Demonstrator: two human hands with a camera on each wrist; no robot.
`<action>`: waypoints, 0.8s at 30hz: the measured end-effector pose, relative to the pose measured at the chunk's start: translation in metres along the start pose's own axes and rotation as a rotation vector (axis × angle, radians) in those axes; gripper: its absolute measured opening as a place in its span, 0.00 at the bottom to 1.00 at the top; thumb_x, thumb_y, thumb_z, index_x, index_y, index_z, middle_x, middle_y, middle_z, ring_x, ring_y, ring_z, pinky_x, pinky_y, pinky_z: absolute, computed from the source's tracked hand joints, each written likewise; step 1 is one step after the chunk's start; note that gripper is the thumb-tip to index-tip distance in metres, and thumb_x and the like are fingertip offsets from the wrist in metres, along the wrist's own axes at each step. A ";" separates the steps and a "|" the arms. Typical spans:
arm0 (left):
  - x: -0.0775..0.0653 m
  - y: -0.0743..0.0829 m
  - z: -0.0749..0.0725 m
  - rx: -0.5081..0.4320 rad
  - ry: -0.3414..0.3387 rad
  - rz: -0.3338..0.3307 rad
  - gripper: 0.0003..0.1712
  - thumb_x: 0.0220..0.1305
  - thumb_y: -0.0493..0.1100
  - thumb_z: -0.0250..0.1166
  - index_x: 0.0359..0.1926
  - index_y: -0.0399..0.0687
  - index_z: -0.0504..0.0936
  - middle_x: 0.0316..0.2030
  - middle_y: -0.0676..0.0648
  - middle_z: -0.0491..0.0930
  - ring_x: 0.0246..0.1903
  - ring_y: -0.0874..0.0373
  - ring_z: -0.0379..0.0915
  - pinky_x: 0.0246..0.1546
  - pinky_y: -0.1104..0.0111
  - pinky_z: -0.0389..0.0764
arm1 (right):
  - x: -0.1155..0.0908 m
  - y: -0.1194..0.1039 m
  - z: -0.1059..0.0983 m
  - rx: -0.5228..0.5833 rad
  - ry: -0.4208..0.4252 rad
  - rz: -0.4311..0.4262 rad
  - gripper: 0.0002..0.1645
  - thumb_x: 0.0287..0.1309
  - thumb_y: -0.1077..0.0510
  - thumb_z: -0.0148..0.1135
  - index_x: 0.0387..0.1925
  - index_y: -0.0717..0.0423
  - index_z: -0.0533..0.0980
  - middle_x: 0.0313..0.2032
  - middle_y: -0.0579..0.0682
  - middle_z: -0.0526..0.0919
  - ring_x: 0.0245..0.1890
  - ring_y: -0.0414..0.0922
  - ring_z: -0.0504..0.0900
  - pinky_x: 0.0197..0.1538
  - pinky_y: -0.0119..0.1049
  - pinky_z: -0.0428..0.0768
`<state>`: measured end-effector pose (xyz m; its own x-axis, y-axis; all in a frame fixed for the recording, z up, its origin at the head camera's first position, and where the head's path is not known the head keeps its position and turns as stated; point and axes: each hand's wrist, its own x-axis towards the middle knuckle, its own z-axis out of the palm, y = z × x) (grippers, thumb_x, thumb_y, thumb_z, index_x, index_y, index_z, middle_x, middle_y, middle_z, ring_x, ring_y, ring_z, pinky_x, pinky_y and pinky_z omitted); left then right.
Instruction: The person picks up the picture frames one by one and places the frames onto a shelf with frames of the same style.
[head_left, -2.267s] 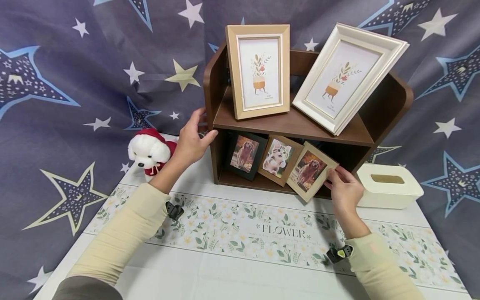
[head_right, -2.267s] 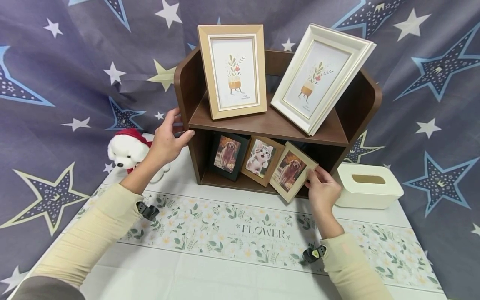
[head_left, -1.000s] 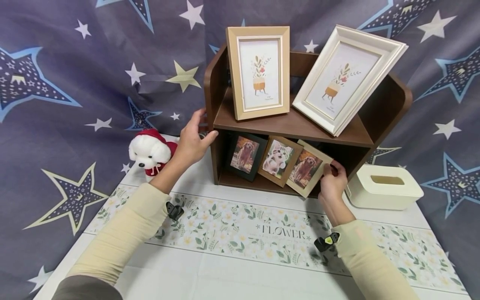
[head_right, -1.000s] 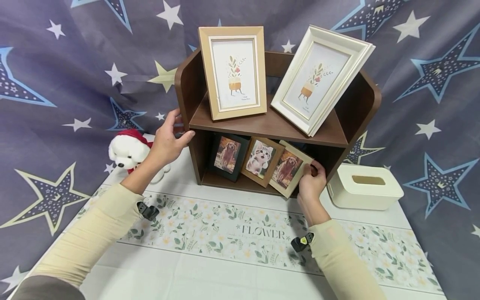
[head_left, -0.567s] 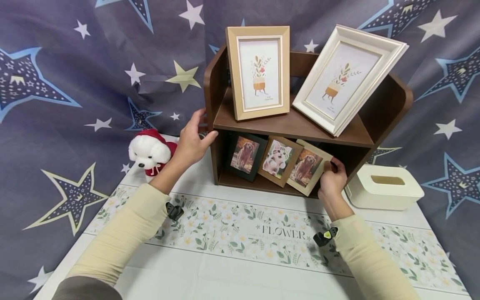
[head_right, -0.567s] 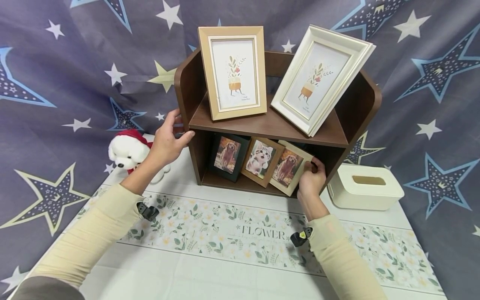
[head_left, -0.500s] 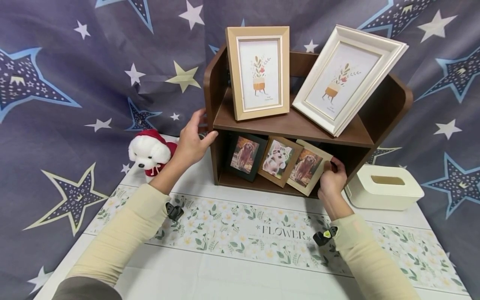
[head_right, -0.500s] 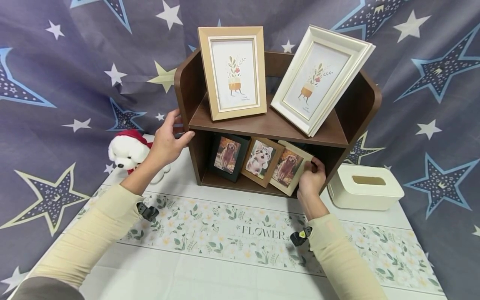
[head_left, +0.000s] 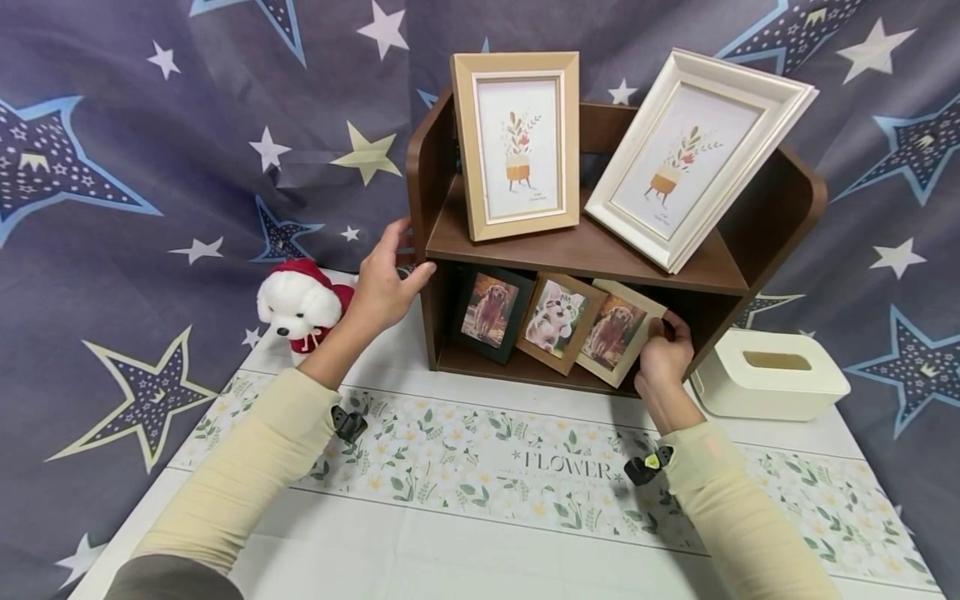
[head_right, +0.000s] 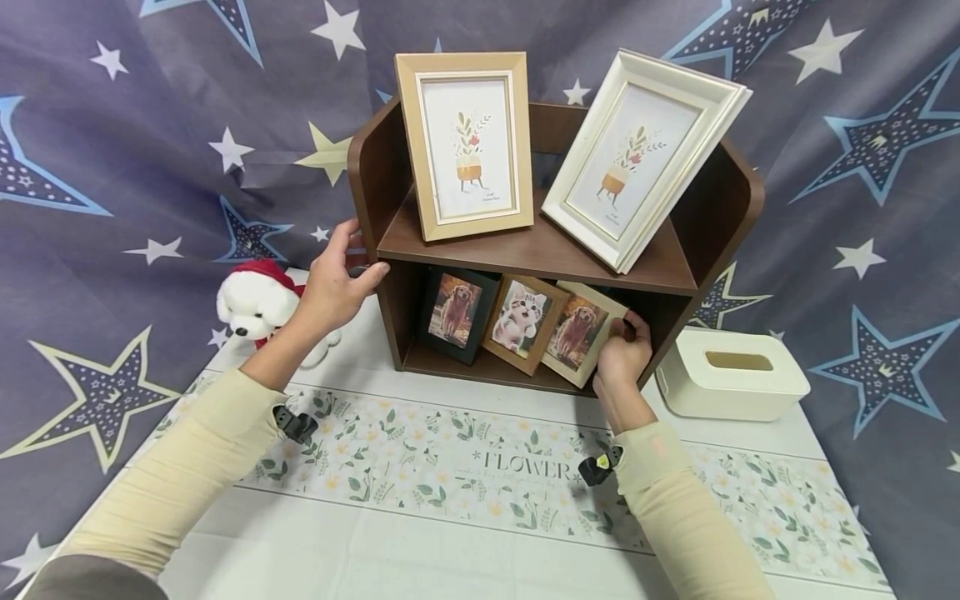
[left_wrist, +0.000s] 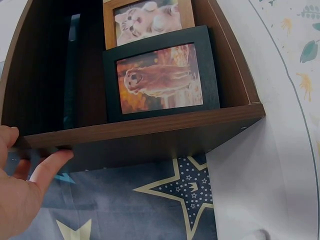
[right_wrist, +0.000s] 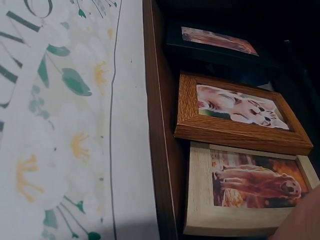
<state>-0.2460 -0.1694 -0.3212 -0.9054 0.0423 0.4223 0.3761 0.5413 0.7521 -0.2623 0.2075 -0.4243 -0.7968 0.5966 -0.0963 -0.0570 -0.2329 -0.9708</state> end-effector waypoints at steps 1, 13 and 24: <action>0.000 0.000 0.000 0.001 0.000 0.000 0.37 0.69 0.40 0.66 0.74 0.44 0.62 0.64 0.35 0.74 0.61 0.41 0.76 0.59 0.48 0.82 | 0.000 0.000 0.000 0.007 0.002 -0.001 0.09 0.75 0.59 0.51 0.51 0.46 0.73 0.41 0.40 0.72 0.40 0.35 0.74 0.44 0.25 0.75; 0.001 0.000 0.002 -0.021 -0.003 0.006 0.37 0.69 0.39 0.66 0.74 0.43 0.62 0.64 0.35 0.74 0.60 0.40 0.76 0.59 0.46 0.81 | 0.004 0.003 0.002 0.021 0.041 -0.028 0.09 0.74 0.60 0.52 0.49 0.45 0.75 0.39 0.40 0.74 0.39 0.36 0.77 0.44 0.27 0.78; 0.001 -0.002 0.000 -0.016 -0.002 -0.001 0.37 0.69 0.40 0.66 0.74 0.44 0.63 0.64 0.36 0.75 0.60 0.41 0.77 0.59 0.49 0.81 | -0.003 0.002 0.002 -0.028 0.001 -0.017 0.14 0.75 0.59 0.50 0.57 0.48 0.73 0.41 0.40 0.73 0.41 0.35 0.75 0.46 0.26 0.76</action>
<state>-0.2471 -0.1704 -0.3223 -0.9061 0.0437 0.4209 0.3787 0.5275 0.7605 -0.2613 0.2040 -0.4251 -0.7951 0.6013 -0.0797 -0.0538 -0.2008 -0.9782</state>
